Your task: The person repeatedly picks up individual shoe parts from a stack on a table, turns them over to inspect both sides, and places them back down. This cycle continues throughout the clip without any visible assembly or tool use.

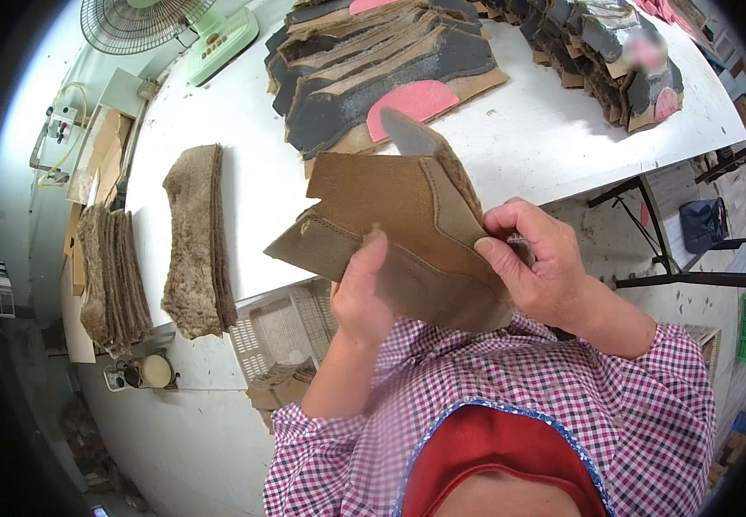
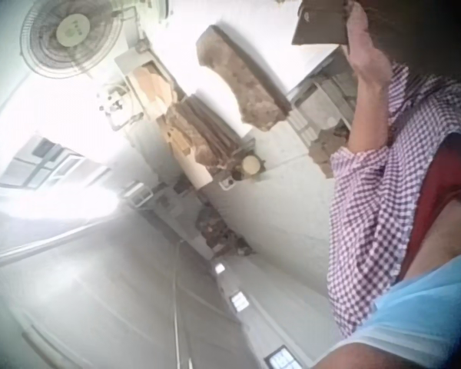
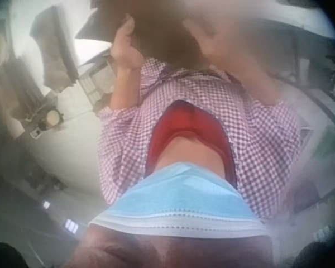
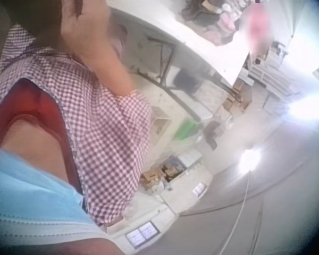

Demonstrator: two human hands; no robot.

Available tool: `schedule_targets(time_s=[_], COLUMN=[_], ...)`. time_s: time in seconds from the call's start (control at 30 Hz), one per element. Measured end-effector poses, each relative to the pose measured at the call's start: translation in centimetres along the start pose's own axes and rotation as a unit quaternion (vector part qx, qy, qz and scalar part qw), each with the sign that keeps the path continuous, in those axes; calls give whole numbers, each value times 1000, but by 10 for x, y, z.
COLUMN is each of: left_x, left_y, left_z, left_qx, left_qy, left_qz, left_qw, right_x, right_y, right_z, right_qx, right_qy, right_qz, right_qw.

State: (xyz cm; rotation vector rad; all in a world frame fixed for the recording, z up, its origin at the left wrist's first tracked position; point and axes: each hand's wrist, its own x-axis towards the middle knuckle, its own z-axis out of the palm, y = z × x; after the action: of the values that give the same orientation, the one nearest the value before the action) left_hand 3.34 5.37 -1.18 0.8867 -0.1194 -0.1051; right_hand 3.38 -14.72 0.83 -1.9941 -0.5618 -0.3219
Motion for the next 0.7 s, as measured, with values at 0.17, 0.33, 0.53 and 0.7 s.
schedule_targets(time_s=[0.17,0.33,0.53,0.7], left_x=[-2,-3,-2,-7], left_y=[-1,-3,-2,-9], left_z=[2,2,2,6], left_qx=[-17,-46,-1,21], left_qy=[7,-26,-42,-36], left_qz=[-19,-28,-70,-68], left_qw=[1000,998,997,997], right_x=[13,8,6,8], right_y=[-6,-7,-3,-10], right_z=[-2,-4,4,-1], right_qx=[-79,63,156,120], right_qy=[13,-26,13,10], right_qz=[-63,17,75,76], right_qw=[995,998,985,990])
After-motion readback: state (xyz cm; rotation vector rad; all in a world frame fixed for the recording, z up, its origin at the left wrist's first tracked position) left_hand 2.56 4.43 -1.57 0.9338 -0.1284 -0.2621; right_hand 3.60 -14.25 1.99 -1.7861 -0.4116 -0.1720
